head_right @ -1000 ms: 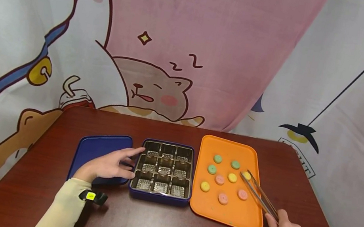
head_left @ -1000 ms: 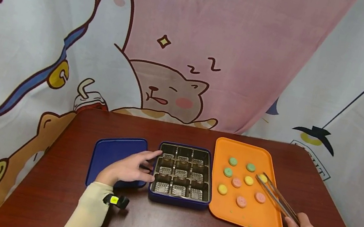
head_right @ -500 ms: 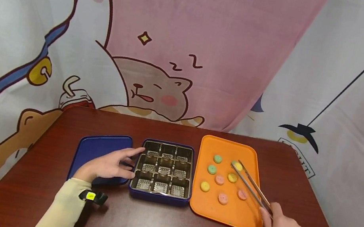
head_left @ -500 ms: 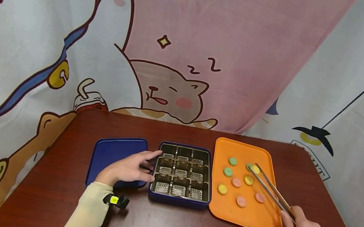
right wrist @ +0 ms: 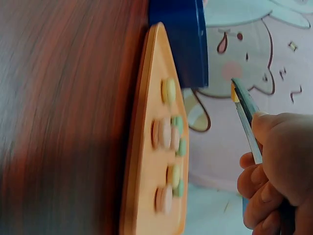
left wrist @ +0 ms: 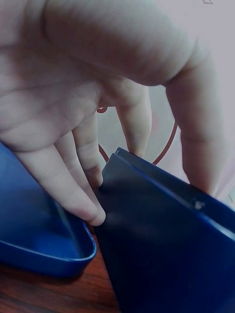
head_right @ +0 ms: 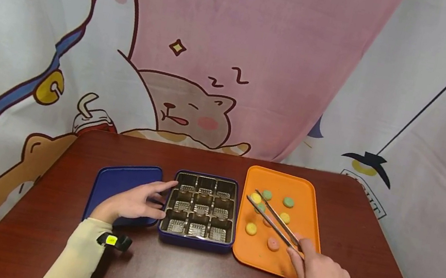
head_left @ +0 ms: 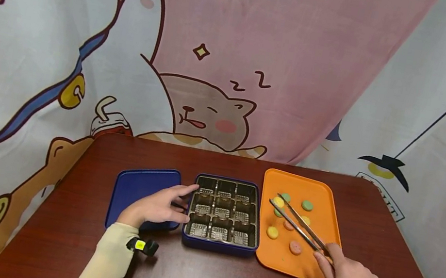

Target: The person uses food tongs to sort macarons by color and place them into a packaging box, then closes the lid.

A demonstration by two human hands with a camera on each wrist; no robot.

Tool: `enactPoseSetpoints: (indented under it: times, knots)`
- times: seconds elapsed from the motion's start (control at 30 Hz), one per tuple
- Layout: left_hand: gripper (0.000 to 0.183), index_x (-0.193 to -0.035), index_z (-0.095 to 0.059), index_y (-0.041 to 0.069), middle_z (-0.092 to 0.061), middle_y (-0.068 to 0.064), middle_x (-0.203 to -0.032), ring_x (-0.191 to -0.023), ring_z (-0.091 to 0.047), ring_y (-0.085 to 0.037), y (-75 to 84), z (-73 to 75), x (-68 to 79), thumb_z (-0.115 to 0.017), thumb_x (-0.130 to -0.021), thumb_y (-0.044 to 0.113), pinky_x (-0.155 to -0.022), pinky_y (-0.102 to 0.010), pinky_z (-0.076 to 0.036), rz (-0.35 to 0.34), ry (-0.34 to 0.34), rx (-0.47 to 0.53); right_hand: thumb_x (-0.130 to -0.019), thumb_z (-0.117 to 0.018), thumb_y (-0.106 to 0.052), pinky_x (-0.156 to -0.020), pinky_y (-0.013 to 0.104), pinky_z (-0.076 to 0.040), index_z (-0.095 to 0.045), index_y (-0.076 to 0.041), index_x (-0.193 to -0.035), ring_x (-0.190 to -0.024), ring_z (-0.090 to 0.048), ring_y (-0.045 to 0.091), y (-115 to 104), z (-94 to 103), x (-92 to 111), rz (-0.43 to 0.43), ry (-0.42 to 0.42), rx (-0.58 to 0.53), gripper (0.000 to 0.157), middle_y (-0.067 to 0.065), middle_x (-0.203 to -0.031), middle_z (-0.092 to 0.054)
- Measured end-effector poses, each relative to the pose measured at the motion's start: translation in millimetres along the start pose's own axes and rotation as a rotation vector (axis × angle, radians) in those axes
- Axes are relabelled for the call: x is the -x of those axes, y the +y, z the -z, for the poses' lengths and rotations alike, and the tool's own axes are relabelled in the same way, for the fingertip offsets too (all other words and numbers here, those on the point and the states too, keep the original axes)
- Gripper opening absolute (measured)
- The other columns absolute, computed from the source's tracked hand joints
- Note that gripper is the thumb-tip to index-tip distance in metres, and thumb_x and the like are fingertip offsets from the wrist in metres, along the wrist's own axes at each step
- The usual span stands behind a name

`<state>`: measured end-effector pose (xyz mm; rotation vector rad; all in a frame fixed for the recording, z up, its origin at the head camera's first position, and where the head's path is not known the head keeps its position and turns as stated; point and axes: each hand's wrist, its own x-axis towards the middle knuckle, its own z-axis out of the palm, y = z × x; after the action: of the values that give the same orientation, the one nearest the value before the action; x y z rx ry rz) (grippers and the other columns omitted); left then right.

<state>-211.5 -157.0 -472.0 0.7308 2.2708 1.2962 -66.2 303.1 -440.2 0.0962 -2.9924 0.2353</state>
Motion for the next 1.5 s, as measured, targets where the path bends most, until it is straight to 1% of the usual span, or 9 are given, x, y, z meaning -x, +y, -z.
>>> enactPoseSetpoints:
  times: [0.1, 0.27, 0.37, 0.57, 0.77, 0.93, 1.07, 1.27, 1.5]
  knots:
    - [0.093, -0.169, -0.026, 0.013, -0.031, -0.022, -0.166, -0.133, -0.058, -0.039, -1.1, 0.2, 0.2, -0.080, -0.093, 0.017, -0.106, -0.052, -0.053, 0.002, 0.004, -0.001, -0.103, -0.068, -0.040, -0.041, 0.030, -0.030, -0.064, -0.014, -0.115, -0.047, -0.035, 0.012, -13.2, -1.3, -2.0, 0.068, 0.042, 0.002, 0.029, -0.007, -0.056, -0.036]
    - [0.092, -0.169, -0.026, 0.013, -0.031, -0.022, -0.166, -0.133, -0.058, -0.039, -1.7, -0.3, 0.7, -0.080, -0.094, 0.016, -0.106, -0.052, -0.053, 0.002, 0.006, 0.001, -0.099, -0.074, -0.038, -0.039, 0.027, -0.027, -0.057, -0.017, -0.100, -0.045, -0.031, 0.008, -33.0, -5.8, -5.8, 0.146, 0.097, 0.019, 0.027, -0.010, -0.055, -0.031]
    - [0.092, -0.169, -0.026, 0.013, -0.031, -0.022, -0.166, -0.133, -0.058, -0.039, -2.5, -0.7, 0.2, -0.079, -0.094, 0.016, -0.107, -0.053, -0.053, 0.001, 0.008, 0.002, -0.099, -0.074, -0.039, -0.040, 0.027, -0.027, -0.059, -0.021, -0.097, -0.046, -0.030, 0.006, -42.8, -10.0, -8.1, 0.184, 0.115, 0.021, 0.024, -0.013, -0.054, -0.031]
    - [0.092, -0.169, -0.026, 0.013, -0.031, -0.022, -0.165, -0.133, -0.058, -0.040, -1.5, -0.9, -0.7, -0.079, -0.094, 0.017, -0.107, -0.054, -0.052, 0.000, 0.004, 0.003, -0.093, -0.080, -0.038, -0.042, 0.022, -0.023, -0.058, -0.024, -0.091, -0.047, -0.025, -0.001, -56.7, -18.5, -11.1, 0.340, 0.224, 0.009, 0.026, -0.021, -0.058, -0.027]
    - [0.092, -0.169, -0.026, 0.013, -0.031, -0.022, -0.165, -0.133, -0.058, -0.039, -1.3, -0.3, -0.9, -0.080, -0.094, 0.017, -0.107, -0.053, -0.052, -0.004, -0.001, 0.010, -0.093, -0.079, -0.043, -0.041, 0.024, -0.026, -0.061, -0.026, -0.093, -0.050, -0.036, 0.002, -72.6, -23.2, -10.0, 0.388, 0.236, 0.032, 0.025, -0.016, -0.065, -0.038]
    - [0.092, -0.168, -0.027, 0.014, -0.031, -0.022, -0.166, -0.133, -0.058, -0.039, -3.9, 0.3, -0.8, -0.080, -0.093, 0.017, -0.107, -0.053, -0.053, -0.003, -0.001, 0.029, -0.096, -0.073, -0.049, -0.039, 0.027, -0.028, -0.060, -0.024, -0.091, -0.052, -0.044, 0.009, -82.0, -29.3, -9.4, 0.461, 0.270, 0.028, 0.028, -0.015, -0.060, -0.036]
    - [0.091, -0.168, -0.029, 0.015, -0.031, -0.021, -0.166, -0.133, -0.058, -0.039, -4.9, 1.1, -0.5, -0.081, -0.093, 0.018, -0.106, -0.052, -0.053, 0.002, 0.002, 0.032, -0.098, -0.072, -0.048, -0.039, 0.026, -0.027, -0.058, -0.024, -0.090, -0.047, -0.040, 0.002, -86.9, -32.7, -9.0, 0.506, 0.256, -0.017, 0.028, -0.021, -0.057, -0.031]
    - [0.091, -0.168, -0.030, 0.015, -0.032, -0.020, -0.166, -0.132, -0.060, -0.037, -3.9, 2.3, -0.2, -0.082, -0.093, 0.019, -0.105, -0.049, -0.055, 0.001, 0.011, 0.025, -0.099, -0.073, -0.045, -0.041, 0.024, -0.026, -0.056, -0.025, -0.091, -0.048, -0.037, -0.003, -93.8, -33.7, -8.5, 0.496, 0.180, -0.050, 0.027, -0.022, -0.058, -0.029]
    - [0.092, -0.168, -0.031, 0.019, -0.032, -0.015, -0.167, -0.132, -0.059, -0.033, -3.4, 1.5, -0.2, -0.083, -0.093, 0.019, -0.105, -0.048, -0.055, 0.018, 0.006, 0.053, -0.098, -0.074, -0.044, -0.041, 0.024, -0.027, -0.055, -0.024, -0.089, -0.048, -0.038, -0.004, -97.4, -33.9, -7.8, 0.490, 0.143, -0.056, 0.029, -0.023, -0.058, -0.030]
